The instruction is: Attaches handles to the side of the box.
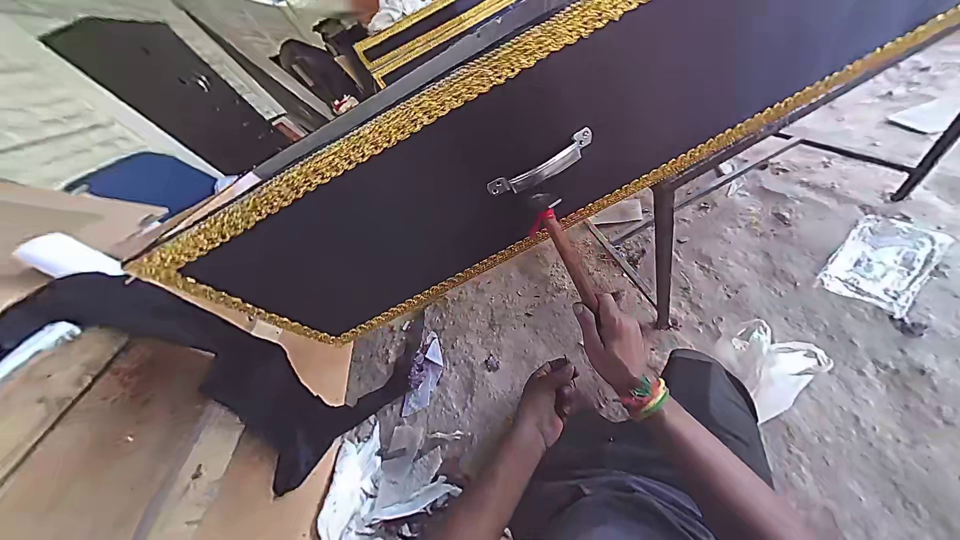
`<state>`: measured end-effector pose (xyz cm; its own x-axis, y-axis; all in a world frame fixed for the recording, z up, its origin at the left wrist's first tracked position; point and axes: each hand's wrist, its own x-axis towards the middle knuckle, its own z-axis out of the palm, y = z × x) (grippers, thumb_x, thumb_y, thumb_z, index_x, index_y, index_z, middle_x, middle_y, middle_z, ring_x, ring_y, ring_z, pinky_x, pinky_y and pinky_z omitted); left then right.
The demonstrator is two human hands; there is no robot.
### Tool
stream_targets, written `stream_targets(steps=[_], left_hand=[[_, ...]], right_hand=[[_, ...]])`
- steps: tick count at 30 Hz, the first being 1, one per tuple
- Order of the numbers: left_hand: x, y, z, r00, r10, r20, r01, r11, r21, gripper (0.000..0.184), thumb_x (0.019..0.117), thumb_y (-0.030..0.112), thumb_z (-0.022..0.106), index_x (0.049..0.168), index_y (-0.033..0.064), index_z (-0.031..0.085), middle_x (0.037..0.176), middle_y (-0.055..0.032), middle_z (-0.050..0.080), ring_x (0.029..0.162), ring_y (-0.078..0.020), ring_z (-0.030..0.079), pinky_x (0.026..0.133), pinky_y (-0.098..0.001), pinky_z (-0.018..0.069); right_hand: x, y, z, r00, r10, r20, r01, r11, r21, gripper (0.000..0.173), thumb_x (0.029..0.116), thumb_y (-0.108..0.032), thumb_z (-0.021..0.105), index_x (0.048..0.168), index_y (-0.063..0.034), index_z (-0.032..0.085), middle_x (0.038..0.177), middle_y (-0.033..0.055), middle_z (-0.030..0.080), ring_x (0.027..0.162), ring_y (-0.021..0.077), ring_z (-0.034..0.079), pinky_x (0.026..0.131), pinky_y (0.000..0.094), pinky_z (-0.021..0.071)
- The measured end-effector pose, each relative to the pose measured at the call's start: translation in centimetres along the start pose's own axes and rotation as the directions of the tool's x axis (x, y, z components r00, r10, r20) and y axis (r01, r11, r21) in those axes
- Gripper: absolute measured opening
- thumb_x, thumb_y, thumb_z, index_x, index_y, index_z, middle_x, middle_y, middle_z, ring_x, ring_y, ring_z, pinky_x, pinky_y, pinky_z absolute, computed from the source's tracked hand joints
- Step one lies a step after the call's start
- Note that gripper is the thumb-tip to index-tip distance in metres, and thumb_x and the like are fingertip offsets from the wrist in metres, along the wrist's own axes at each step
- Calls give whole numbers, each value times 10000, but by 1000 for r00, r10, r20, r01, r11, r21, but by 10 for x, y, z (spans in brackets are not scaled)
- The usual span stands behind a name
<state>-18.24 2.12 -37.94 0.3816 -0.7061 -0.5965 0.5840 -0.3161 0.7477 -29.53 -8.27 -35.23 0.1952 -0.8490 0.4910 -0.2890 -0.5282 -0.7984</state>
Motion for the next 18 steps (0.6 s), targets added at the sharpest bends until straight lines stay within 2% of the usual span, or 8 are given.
stream_targets(steps=[3, 9, 12, 18], left_hand=[[-1, -1, -5, 1000, 12, -6, -12, 1000, 5, 184, 1036, 64, 561, 1218, 34, 553, 901, -83, 663, 505, -63, 518, 432, -188, 432], [-6, 15, 0, 1000, -10, 26, 9, 998, 61, 182, 1068, 115, 516, 1242, 74, 549, 878, -54, 656, 454, -38, 456, 391, -173, 387], [-9, 23, 11, 998, 39, 54, -44, 996, 84, 185, 1067, 126, 506, 1234, 71, 567, 826, -35, 658, 428, -20, 398, 377, -166, 334], [-10, 38, 27, 991, 131, 24, -132, 988, 76, 214, 1064, 120, 494, 1260, 63, 557, 833, -34, 647, 431, -20, 379, 373, -166, 312]], right_hand=[[-1, 0, 2, 999, 23, 33, -24, 999, 22, 516, 1055, -485, 416, 1001, -26, 644, 612, 58, 566, 523, 236, 589, 481, 443, 486], [6, 1, 7, 1000, -22, 10, 21, 1000, 18, 508, 1059, -472, 405, 986, -26, 636, 619, 65, 571, 527, 244, 599, 472, 441, 481], [4, 9, 9, 1000, -28, -7, 28, 1000, 11, 510, 1062, -469, 413, 985, -19, 641, 626, 74, 580, 529, 246, 604, 474, 439, 486], [14, 9, 6, 999, -48, 11, 48, 998, -26, 497, 1067, -454, 419, 999, -18, 648, 649, 86, 611, 553, 264, 633, 489, 457, 504]])
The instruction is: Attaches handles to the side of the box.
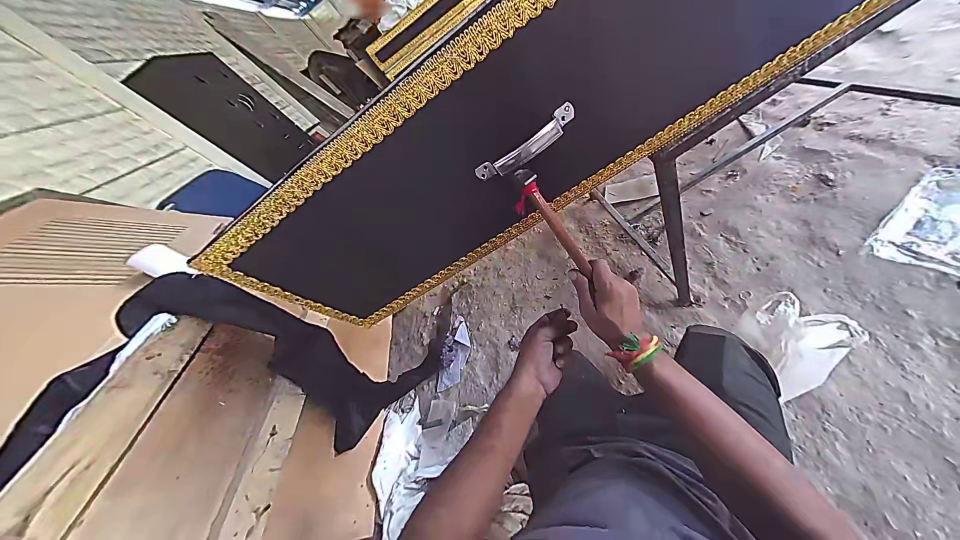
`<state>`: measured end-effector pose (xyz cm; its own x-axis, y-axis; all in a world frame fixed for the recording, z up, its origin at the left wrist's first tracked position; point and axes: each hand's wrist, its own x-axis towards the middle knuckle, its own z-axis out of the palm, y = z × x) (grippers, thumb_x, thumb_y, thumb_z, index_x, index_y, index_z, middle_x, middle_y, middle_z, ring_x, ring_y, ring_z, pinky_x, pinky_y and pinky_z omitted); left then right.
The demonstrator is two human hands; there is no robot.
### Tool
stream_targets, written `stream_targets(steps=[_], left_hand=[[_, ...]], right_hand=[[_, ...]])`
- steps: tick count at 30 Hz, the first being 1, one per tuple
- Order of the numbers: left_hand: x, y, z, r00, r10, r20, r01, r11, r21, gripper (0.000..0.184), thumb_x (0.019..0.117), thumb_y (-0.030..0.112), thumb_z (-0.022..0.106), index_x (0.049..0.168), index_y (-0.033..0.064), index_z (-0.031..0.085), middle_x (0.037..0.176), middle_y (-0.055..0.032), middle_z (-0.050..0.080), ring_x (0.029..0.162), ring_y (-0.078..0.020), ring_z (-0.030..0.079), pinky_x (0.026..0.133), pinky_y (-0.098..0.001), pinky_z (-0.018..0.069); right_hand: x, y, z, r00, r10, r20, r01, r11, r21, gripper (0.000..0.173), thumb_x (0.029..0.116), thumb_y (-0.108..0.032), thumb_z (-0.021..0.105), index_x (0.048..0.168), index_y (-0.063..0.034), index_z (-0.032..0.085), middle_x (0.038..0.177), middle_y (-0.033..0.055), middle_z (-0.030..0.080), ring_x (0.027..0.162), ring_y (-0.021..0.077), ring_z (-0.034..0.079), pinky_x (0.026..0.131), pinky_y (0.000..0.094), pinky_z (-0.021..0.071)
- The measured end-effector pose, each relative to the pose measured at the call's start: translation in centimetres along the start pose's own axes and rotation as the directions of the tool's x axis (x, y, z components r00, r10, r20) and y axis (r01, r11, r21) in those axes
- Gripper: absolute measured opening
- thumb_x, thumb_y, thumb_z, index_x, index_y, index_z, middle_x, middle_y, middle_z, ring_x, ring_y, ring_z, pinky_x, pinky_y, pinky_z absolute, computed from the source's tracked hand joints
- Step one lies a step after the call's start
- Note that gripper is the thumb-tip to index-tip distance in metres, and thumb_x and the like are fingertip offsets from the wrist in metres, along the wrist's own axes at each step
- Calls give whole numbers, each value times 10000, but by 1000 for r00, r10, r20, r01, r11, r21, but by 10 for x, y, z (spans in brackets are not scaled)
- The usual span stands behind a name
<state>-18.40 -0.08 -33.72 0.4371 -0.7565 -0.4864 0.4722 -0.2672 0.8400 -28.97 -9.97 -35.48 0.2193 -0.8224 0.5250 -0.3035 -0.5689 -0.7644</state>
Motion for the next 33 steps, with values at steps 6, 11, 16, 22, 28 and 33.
stream_targets(steps=[6, 11, 16, 22, 28, 33], left_hand=[[1, 10, 1, 997, 54, -46, -55, 998, -15, 212, 1080, 143, 481, 1262, 58, 549, 820, -38, 651, 433, -22, 405, 375, -160, 327], [4, 2, -1, 997, 14, -80, -15, 1000, -15, 227, 1074, 146, 500, 1272, 55, 562, 831, -49, 669, 431, -24, 395, 379, -168, 316], [6, 4, -4, 995, 25, -99, -28, 999, -31, 228, 1071, 123, 490, 1280, 56, 554, 853, -48, 674, 432, -24, 394, 379, -167, 313], [6, 20, -8, 969, 179, -171, -185, 983, -20, 184, 1098, 175, 478, 1222, 59, 549, 896, -66, 705, 433, -19, 403, 378, -162, 304], [-4, 57, -2, 831, 543, -120, -541, 839, 53, 130, 1067, 39, 478, 1160, -2, 559, 936, -103, 711, 477, -34, 444, 411, -170, 339], [-8, 98, 9, 483, 875, 39, -866, 471, 167, 121, 1037, 21, 494, 1113, -7, 583, 988, -101, 726, 568, -55, 523, 488, -198, 405]], right_hand=[[1, 6, 1, 1000, -9, 14, 10, 1000, -26, 496, 1063, -452, 419, 1005, -20, 655, 653, 95, 621, 560, 277, 646, 496, 467, 510], [2, 6, 7, 999, -41, -22, 40, 999, -16, 505, 1064, -457, 428, 993, -13, 660, 655, 94, 620, 551, 268, 635, 485, 454, 503], [3, 10, 8, 999, -42, -6, 42, 999, -13, 481, 1060, -435, 445, 997, -7, 656, 656, 95, 618, 551, 270, 634, 490, 462, 510], [4, 11, 8, 997, -65, -30, 65, 998, -8, 486, 1062, -435, 453, 992, 0, 657, 661, 101, 614, 545, 266, 625, 481, 454, 498], [9, 4, 5, 997, -51, -53, 51, 999, 0, 493, 1063, -439, 444, 981, -2, 658, 639, 84, 600, 528, 250, 605, 471, 444, 481], [-10, 16, 8, 994, -71, -77, 72, 997, 7, 490, 1058, -429, 467, 994, 19, 655, 641, 85, 600, 517, 222, 592, 469, 432, 489]])
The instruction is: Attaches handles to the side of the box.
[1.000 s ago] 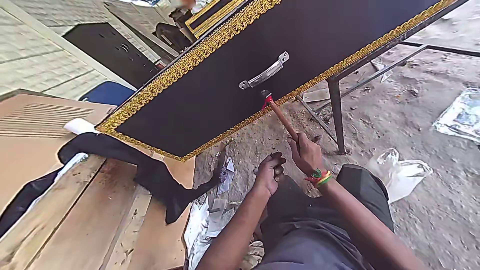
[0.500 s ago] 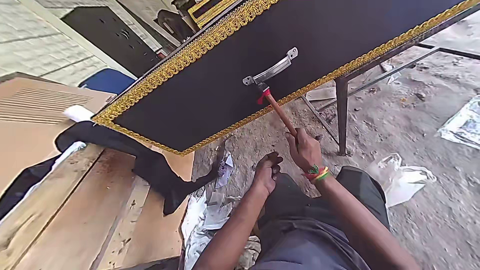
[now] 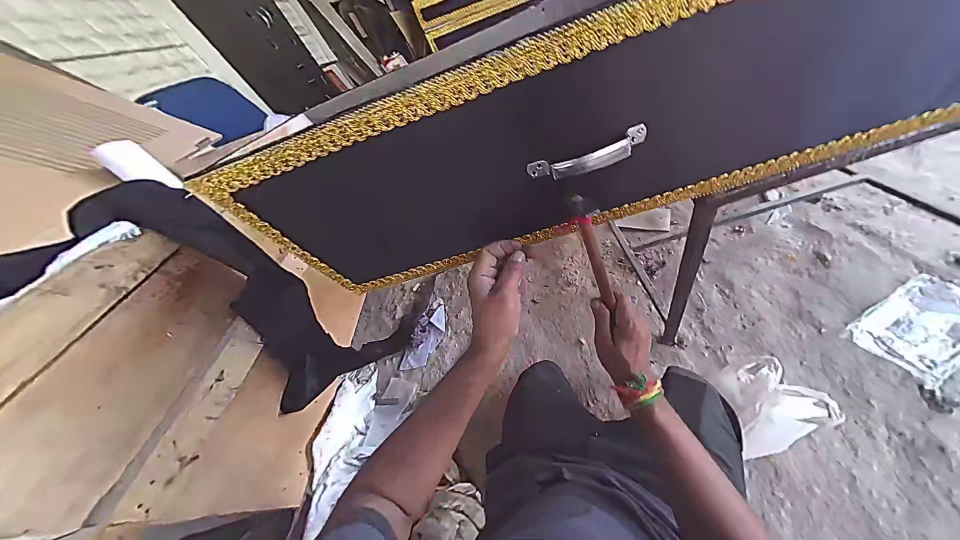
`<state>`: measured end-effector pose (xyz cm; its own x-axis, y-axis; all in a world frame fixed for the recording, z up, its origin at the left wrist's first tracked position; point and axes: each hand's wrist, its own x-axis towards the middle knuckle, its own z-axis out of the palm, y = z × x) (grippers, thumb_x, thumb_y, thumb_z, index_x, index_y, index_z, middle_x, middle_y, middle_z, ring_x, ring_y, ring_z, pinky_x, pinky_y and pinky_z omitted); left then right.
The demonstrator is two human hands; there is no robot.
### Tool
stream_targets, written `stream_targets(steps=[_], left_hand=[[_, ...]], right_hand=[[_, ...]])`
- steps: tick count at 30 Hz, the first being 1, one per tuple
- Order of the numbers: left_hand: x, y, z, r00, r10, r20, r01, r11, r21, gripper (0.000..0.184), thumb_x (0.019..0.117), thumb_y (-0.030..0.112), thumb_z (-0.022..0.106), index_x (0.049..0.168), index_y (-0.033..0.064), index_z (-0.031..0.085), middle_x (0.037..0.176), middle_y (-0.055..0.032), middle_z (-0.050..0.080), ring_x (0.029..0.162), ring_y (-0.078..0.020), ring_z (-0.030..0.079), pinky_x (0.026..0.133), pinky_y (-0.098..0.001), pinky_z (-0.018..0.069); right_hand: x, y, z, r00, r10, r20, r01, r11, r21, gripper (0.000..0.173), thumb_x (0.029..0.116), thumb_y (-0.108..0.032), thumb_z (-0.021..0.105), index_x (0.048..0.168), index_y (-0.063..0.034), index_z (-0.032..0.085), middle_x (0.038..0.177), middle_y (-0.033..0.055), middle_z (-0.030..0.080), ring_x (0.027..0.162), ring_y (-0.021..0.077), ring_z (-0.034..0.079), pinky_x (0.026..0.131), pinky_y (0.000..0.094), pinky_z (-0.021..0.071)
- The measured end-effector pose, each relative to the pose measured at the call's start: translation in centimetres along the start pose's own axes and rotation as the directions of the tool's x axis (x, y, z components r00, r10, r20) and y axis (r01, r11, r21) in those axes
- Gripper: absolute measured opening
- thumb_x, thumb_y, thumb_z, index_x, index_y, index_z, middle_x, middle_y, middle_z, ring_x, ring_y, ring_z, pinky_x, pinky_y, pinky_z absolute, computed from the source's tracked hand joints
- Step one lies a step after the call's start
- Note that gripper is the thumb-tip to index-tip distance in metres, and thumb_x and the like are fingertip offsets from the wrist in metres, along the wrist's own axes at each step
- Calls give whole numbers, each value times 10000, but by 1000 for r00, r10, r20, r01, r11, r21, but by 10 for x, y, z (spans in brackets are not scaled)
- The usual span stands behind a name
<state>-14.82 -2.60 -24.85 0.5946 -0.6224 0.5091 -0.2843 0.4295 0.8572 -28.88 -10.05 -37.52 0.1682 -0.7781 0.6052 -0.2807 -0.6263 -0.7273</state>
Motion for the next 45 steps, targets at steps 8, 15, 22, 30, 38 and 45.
stream_targets(steps=[8, 15, 22, 30, 38, 45], left_hand=[[81, 10, 9, 628, 773, 96, -751, 568, 337, 118, 1007, 110, 637, 965, 28, 711, 1016, -86, 685, 957, -112, 670, 836, -250, 585], [111, -3, 7, 448, 868, 215, -862, 356, 361, 148, 1033, 105, 594, 986, 55, 726, 1035, -84, 770, 1000, -148, 721, 889, -300, 576], [116, -11, 7, 381, 895, 230, -874, 267, 407, 148, 1018, 94, 620, 972, 75, 759, 1056, -69, 785, 936, -145, 731, 813, -274, 572], [117, -13, 10, 347, 903, 252, -844, 184, 503, 144, 1013, 76, 609, 992, 90, 750, 1059, -64, 783, 894, -149, 724, 761, -277, 562], [119, -17, 15, 340, 910, 239, -806, 150, 572, 148, 1013, 123, 618, 1007, 144, 764, 1070, -26, 778, 818, -139, 680, 723, -268, 526], [118, -18, 18, 373, 901, 224, -773, 168, 612, 130, 1009, 139, 633, 1012, 162, 761, 1053, -3, 778, 808, -135, 672, 700, -265, 516]], right_hand=[[-29, 11, 0, 998, 43, -42, -41, 998, 38, 516, 1031, -477, 452, 947, -12, 659, 591, 27, 547, 474, 141, 532, 447, 360, 460], [-29, 3, -13, 997, 43, -71, -42, 999, 22, 433, 979, -392, 585, 925, 27, 677, 631, 75, 625, 513, 163, 594, 494, 379, 510], [-34, -1, -8, 996, 59, -69, -55, 997, 53, 413, 983, -373, 592, 914, 26, 675, 643, 74, 635, 538, 159, 610, 517, 374, 517], [-28, -14, -14, 995, 18, -95, -12, 998, 62, 419, 983, -360, 612, 940, 53, 672, 665, 96, 656, 556, 161, 633, 532, 352, 533], [15, -24, -15, 965, -164, -203, 155, 986, -62, 423, 1012, -362, 553, 1051, 43, 670, 694, 99, 694, 553, 160, 666, 531, 340, 561], [21, -9, -12, 926, -260, -273, 288, 955, 68, 670, 1044, -648, 208, 907, -118, 595, 649, 10, 578, 566, 62, 590, 535, 261, 527]])
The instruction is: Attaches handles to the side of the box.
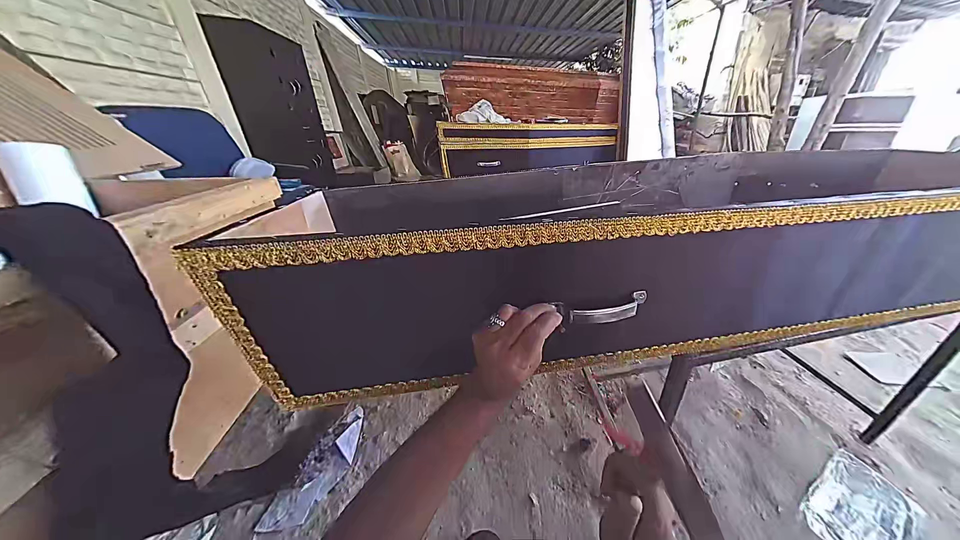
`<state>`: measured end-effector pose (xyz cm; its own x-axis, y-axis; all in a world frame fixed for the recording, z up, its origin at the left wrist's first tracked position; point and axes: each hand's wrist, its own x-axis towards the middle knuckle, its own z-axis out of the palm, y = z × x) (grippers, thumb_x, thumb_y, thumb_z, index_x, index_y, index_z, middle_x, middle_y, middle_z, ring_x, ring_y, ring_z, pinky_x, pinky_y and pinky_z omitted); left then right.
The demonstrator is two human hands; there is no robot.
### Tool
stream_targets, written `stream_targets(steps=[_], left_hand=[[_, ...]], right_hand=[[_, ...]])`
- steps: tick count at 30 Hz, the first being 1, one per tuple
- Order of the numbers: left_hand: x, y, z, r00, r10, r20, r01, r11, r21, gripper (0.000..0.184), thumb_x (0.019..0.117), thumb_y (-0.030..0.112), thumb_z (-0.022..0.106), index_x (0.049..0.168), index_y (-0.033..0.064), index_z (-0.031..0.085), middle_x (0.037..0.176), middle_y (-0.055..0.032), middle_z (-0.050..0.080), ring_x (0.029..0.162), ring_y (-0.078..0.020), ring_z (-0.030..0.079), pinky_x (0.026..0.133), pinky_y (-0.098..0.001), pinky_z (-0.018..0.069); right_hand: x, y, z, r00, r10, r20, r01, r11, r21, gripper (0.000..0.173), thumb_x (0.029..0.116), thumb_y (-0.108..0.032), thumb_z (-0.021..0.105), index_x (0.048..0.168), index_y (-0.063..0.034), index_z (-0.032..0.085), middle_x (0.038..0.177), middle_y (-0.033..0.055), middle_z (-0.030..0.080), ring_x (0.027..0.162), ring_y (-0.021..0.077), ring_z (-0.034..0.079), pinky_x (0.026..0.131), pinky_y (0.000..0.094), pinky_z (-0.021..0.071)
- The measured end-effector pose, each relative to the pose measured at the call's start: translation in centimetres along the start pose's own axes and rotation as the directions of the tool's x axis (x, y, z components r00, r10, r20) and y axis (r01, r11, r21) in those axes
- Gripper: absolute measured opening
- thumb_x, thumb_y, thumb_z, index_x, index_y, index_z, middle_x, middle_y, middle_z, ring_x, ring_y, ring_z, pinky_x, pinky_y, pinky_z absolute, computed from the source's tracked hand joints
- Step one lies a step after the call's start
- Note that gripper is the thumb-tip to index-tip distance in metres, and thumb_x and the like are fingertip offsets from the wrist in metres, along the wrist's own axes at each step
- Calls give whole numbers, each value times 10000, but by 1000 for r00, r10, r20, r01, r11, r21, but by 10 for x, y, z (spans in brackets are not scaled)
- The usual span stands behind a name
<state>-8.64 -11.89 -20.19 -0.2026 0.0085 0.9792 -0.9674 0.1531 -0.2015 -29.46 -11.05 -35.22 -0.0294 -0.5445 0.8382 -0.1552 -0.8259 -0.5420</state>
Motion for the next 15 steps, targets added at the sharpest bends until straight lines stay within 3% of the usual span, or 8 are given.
stream_targets(steps=[3, 5, 7, 10, 13, 14, 15], left_hand=[[-1, 0, 0, 1000, 5, 0, -5, 1000, 2, 124, 1006, 136, 634, 1005, 162, 756, 1058, -6, 775, 799, -138, 661, 683, -263, 502], [0, 0, 0, 1000, 2, -4, -2, 1000, 6, 128, 1003, 133, 636, 1002, 159, 762, 1055, -14, 775, 795, -146, 657, 683, -268, 502], [2, 0, 0, 1000, -2, -8, 2, 1000, 19, 125, 1004, 135, 637, 992, 158, 759, 1045, -12, 777, 790, -145, 658, 680, -265, 501], [2, 1, 0, 1000, -12, -18, 12, 1000, 13, 128, 1007, 135, 629, 998, 152, 755, 1037, -11, 776, 792, -137, 657, 685, -260, 498], [4, 1, 0, 999, -24, -22, 24, 1000, -5, 122, 1004, 139, 635, 989, 148, 755, 1017, -18, 772, 789, -139, 661, 678, -259, 509], [4, 1, 0, 999, -28, -18, 28, 1000, -8, 120, 1003, 139, 636, 988, 146, 755, 1015, -21, 770, 792, -140, 662, 683, -260, 512], [5, 1, -1, 999, -31, -15, 31, 999, -9, 119, 1003, 141, 639, 987, 145, 756, 1015, -24, 769, 797, -143, 665, 686, -261, 516]], right_hand=[[-7, 9, 7, 1000, -25, -4, 24, 992, -127, 659, 1052, -641, 221, 925, -124, 610, 683, 5, 611, 609, 61, 630, 572, 259, 554], [2, 1, 10, 994, 68, 85, -43, 963, -267, 761, 1049, -633, 224, 883, -30, 657, 597, 63, 596, 496, 133, 595, 455, 338, 496], [8, -8, 6, 984, 131, 123, -92, 955, -281, 791, 1044, -650, 202, 898, -12, 645, 581, 64, 572, 474, 121, 567, 440, 323, 484], [11, -18, -9, 997, 65, 48, -65, 998, 10, 654, 1051, -642, 240, 895, -108, 583, 615, -6, 527, 524, 54, 550, 495, 257, 496], [9, -15, -15, 998, -25, -53, 47, 892, 450, 453, 1072, -509, 408, 840, -194, 636, 706, -59, 619, 668, 43, 626, 641, 252, 543], [7, -12, -13, 999, -30, -30, 40, 889, 456, 413, 1072, -483, 423, 855, -203, 636, 720, -73, 607, 684, 28, 612, 660, 235, 532], [4, -8, -10, 1000, -27, 0, 26, 947, 319, 430, 1075, -489, 421, 870, -175, 631, 700, -62, 592, 643, 25, 595, 613, 221, 527]])
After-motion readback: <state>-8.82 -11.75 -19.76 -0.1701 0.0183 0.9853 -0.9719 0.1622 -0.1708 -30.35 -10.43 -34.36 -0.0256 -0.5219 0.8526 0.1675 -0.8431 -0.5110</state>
